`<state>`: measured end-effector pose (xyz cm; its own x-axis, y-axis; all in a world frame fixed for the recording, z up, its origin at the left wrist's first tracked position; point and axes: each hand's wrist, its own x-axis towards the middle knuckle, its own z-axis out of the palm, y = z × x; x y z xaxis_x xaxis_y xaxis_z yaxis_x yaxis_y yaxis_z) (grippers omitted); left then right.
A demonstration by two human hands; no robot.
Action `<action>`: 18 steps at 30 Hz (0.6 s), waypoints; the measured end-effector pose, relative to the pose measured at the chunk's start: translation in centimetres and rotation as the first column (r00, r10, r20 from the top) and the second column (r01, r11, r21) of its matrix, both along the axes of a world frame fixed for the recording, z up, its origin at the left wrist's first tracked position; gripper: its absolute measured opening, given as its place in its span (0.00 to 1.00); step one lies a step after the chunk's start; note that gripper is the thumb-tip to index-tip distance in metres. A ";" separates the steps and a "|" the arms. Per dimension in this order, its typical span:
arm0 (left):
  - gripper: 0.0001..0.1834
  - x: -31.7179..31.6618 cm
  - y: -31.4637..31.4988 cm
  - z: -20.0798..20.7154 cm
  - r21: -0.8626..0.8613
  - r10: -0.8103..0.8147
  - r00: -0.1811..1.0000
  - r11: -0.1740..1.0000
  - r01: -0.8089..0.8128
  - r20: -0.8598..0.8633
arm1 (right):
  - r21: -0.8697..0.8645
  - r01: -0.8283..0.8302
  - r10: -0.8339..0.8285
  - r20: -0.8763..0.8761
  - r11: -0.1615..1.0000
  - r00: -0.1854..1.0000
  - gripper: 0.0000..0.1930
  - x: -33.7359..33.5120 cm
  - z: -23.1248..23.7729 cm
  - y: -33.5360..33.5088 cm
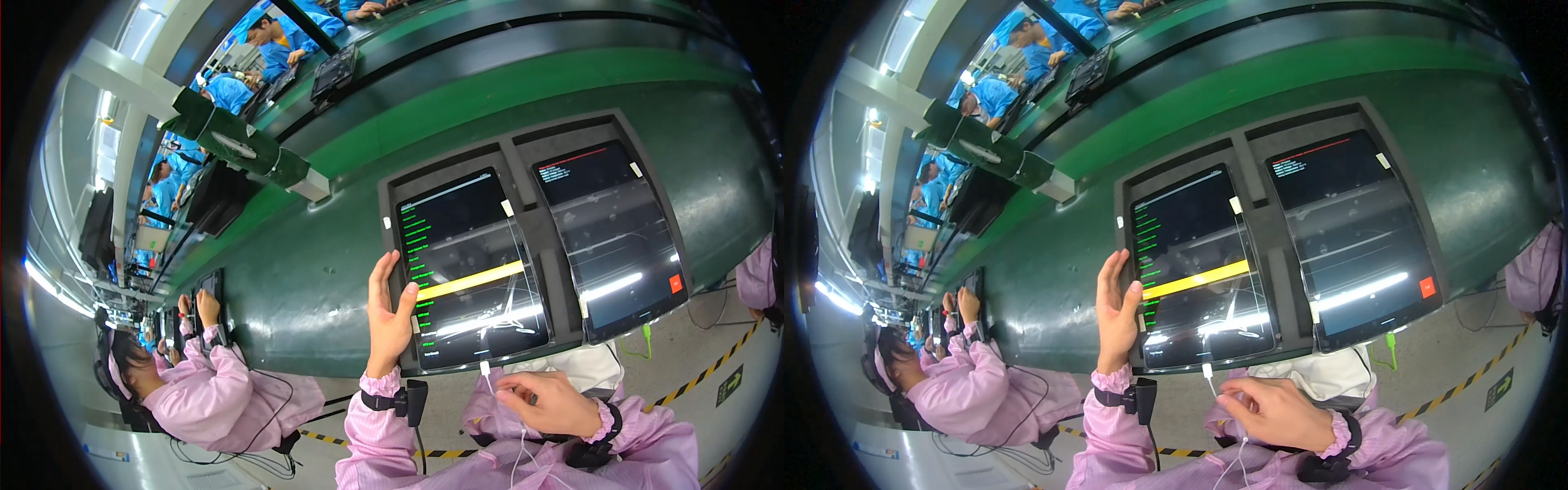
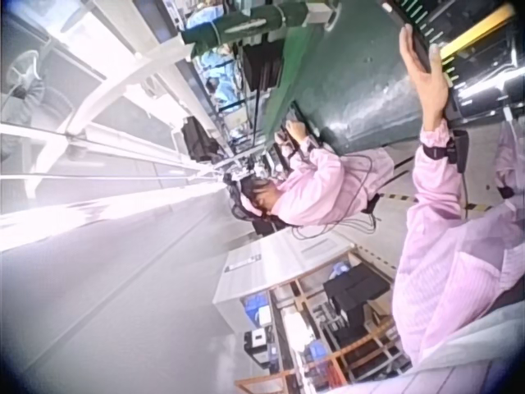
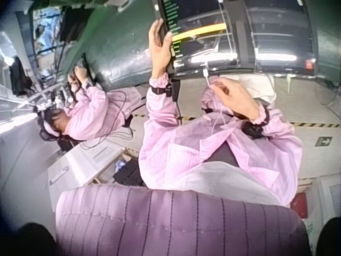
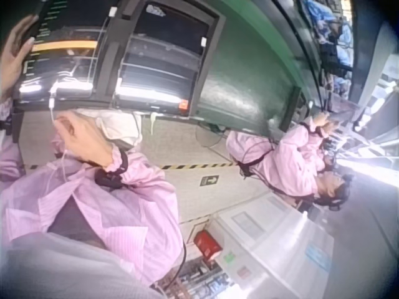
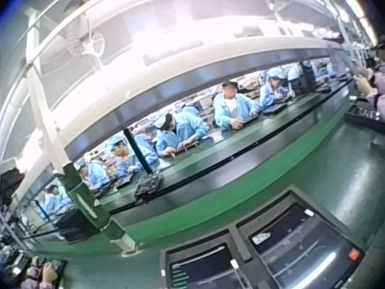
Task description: Testing tablet functionality by connecting a charging/data cable and checking the screen display on an industrial assembly line.
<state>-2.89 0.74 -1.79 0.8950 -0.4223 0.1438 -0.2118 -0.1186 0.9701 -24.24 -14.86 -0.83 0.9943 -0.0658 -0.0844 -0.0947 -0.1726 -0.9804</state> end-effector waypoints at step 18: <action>0.29 0.1 0.2 0.0 -0.014 -0.016 1.000 1.000 0.016 -0.012 | 0.113 -0.003 0.006 -0.031 0.994 0.999 0.11 1.9 -0.1 1.6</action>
